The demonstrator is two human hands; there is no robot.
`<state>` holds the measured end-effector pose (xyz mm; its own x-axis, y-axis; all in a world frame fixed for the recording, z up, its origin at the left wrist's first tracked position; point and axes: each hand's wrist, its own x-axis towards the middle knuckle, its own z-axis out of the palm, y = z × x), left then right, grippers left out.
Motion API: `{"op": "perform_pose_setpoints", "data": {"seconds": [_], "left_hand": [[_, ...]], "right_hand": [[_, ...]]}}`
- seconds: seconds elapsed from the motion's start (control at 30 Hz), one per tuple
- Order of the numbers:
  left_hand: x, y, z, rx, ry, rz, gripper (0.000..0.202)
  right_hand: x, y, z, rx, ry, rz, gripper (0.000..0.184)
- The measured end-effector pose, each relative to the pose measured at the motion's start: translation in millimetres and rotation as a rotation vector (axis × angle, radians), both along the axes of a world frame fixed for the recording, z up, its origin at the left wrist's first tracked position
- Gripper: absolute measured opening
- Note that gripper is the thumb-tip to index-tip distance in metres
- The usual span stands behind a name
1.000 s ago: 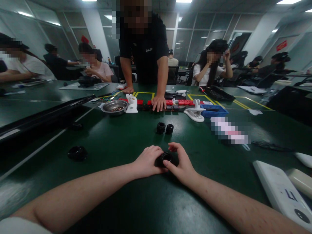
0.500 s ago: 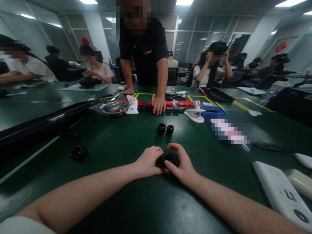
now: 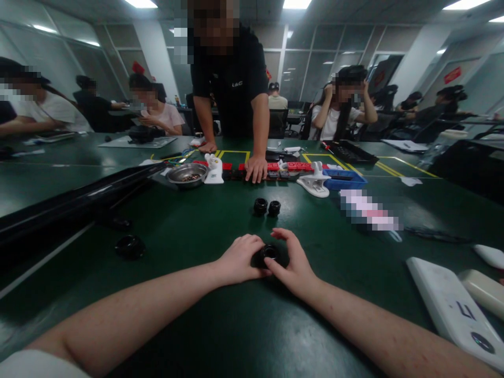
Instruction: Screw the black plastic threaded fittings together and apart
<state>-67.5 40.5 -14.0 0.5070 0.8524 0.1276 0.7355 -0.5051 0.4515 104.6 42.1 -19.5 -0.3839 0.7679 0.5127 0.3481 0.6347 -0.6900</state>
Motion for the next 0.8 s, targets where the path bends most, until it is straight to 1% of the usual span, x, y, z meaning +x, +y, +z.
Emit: {"op": "perform_pose_setpoints", "data": {"seconds": [0.07,0.13,0.23,0.3,0.37,0.57,0.63,0.7,0.8], "left_hand": [[0.3,0.0,0.4,0.002,0.004,-0.004,0.036],[0.5,-0.1,0.8,-0.001,0.006,-0.007,0.036],[0.5,-0.5,1.9,-0.002,0.001,-0.011,0.036],[0.4,-0.9,2.5,-0.004,-0.002,-0.014,0.037],[0.2,-1.3,2.7,-0.006,-0.002,-0.013,0.038],[-0.1,-1.6,2.2,-0.006,0.009,-0.006,0.036],[0.0,-1.6,2.6,-0.006,0.01,-0.008,0.035],[0.1,-1.7,3.0,-0.002,0.009,-0.015,0.035],[-0.1,-1.7,2.8,0.006,0.007,-0.021,0.039]], "right_hand": [[-1.3,1.2,-1.6,-0.002,-0.026,-0.052,0.05],[-2.4,1.7,-2.8,-0.02,-0.046,-0.054,0.048],[-2.5,0.7,-3.1,-0.041,-0.031,0.022,0.045],[-1.7,-0.4,-2.0,-0.031,-0.013,0.084,0.047],[-0.8,-0.9,-0.7,-0.018,-0.005,0.105,0.048],[-1.2,2.1,-0.8,-0.017,-0.029,-0.019,0.05],[-1.9,2.8,-2.0,-0.025,-0.052,-0.036,0.049],[-2.2,2.6,-2.6,-0.036,-0.055,-0.01,0.046],[-1.3,1.0,-1.8,-0.031,-0.028,0.081,0.047]]}}
